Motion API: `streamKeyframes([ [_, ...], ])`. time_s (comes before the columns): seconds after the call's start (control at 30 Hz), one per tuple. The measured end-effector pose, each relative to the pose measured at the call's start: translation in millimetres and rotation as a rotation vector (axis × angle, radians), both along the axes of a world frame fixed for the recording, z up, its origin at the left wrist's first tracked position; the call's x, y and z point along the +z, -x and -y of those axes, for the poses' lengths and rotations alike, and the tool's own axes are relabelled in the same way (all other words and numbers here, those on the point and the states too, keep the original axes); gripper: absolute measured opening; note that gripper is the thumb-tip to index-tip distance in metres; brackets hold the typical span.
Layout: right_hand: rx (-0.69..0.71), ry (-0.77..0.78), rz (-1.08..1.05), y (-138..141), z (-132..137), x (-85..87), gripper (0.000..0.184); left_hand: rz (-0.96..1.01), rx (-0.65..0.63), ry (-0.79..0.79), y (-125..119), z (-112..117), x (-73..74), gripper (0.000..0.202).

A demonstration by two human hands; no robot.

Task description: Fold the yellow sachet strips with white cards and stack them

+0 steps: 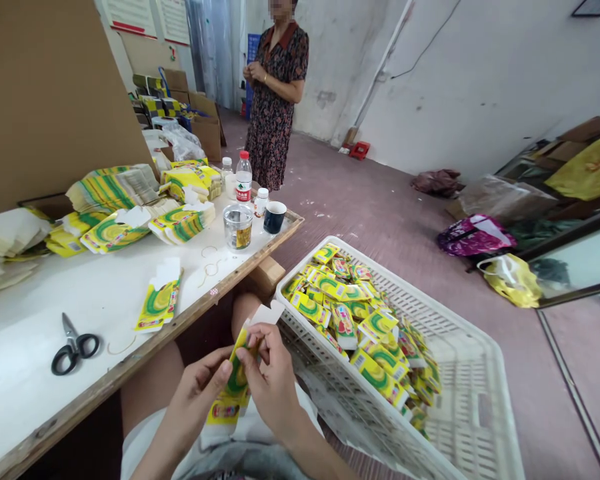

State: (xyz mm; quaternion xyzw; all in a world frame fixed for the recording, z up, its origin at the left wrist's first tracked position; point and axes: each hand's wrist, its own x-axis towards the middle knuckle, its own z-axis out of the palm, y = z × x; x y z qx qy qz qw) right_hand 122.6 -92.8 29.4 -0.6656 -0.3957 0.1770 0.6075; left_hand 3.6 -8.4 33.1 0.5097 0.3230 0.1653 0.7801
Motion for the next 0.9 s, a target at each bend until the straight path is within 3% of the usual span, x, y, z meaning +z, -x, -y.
streamKeyframes([
  [0.1,0.023,-0.017,-0.003,3,1,1.0,0.012,-0.002,0.026,0.278,-4,7,1.5,0.049],
  [0.23,-0.025,-0.054,-0.006,5,4,1.4,0.015,0.079,0.014,0.38,-12,10,-0.7,0.051],
  [0.33,-0.135,-0.04,0.034,3,5,-2.1,0.032,0.125,0.086,0.325,-15,7,-8.2,0.051],
  [0.4,-0.074,0.036,0.018,0,5,-6.5,0.015,0.106,0.153,0.245,-15,4,-14.5,0.048],
  [0.43,-0.032,0.074,0.002,-2,5,-9.0,0.013,0.09,0.164,0.192,-15,2,-17.2,0.046],
  [0.53,-0.021,0.132,-0.018,-7,7,-14.6,0.031,0.026,0.135,-0.05,-15,0,-21.4,0.04],
  [0.63,-0.042,0.106,-0.064,-12,10,-15.3,0.015,-0.003,0.105,-0.223,-15,-1,-20.0,0.047],
  [0.67,-0.034,0.079,-0.097,-13,11,-14.8,0.013,0.012,0.105,-0.231,-14,-1,-18.7,0.055],
  [0.77,0.02,-0.015,-0.174,-17,14,-13.1,0.032,0.089,0.069,-0.192,-10,-3,-13.1,0.068],
  [0.9,0.152,-0.027,-0.198,-25,17,-9.1,0.035,0.129,-0.096,-0.083,-3,-8,-5.7,0.054],
])
